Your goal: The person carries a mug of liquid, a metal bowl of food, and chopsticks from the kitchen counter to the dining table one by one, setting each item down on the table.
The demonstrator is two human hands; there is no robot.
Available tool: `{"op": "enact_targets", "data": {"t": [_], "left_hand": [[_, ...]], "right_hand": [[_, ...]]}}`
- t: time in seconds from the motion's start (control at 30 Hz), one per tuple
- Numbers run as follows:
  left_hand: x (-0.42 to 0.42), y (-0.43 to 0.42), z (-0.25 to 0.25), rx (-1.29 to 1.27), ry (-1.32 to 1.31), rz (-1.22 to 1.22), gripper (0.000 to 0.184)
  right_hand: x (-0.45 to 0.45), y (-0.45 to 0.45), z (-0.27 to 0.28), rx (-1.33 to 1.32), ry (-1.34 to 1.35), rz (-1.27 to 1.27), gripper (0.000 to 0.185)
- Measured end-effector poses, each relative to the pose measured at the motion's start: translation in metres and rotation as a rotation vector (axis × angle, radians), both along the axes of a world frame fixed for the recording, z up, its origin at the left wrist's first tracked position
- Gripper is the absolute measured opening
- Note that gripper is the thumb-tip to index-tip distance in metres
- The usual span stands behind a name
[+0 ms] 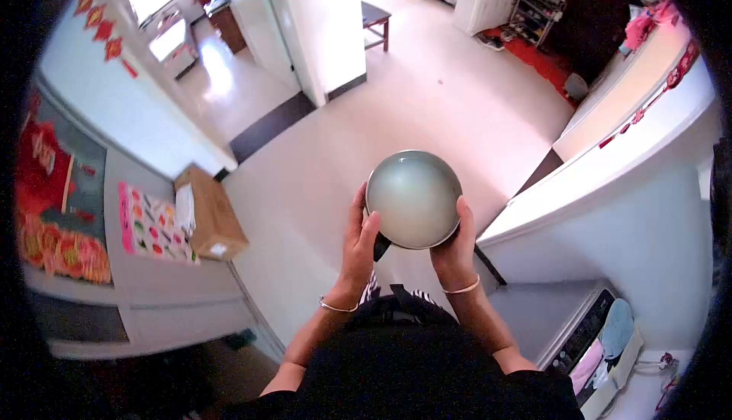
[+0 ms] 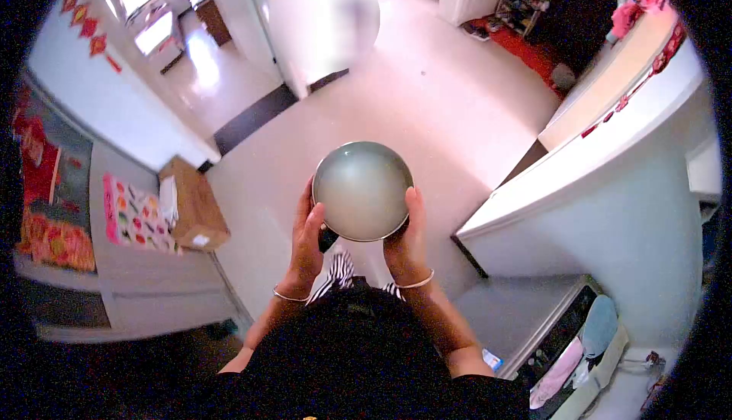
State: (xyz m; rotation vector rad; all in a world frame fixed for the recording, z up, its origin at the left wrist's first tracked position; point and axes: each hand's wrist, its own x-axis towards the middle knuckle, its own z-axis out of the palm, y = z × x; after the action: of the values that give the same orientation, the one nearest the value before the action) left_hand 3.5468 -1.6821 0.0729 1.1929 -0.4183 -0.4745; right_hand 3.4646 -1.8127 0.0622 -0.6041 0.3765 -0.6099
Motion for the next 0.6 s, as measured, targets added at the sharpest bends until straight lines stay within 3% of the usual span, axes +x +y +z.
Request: {"op": "enact_targets", "data": {"t": [0.3, 0.6], "left_hand": [[0.178, -0.112, 0.002, -0.026, 0.130, -0.145, 0.056], [0.296, -0.270, -0.006, -0.042, 0.097, -0.058, 0.056]], "right_hand": [[0.158, -0.101, 0.015, -0.037, -0.006, -0.120, 0.047], [0.287, -0.265, 0.000, 0.002, -0.062, -0.077, 0.042]]}}
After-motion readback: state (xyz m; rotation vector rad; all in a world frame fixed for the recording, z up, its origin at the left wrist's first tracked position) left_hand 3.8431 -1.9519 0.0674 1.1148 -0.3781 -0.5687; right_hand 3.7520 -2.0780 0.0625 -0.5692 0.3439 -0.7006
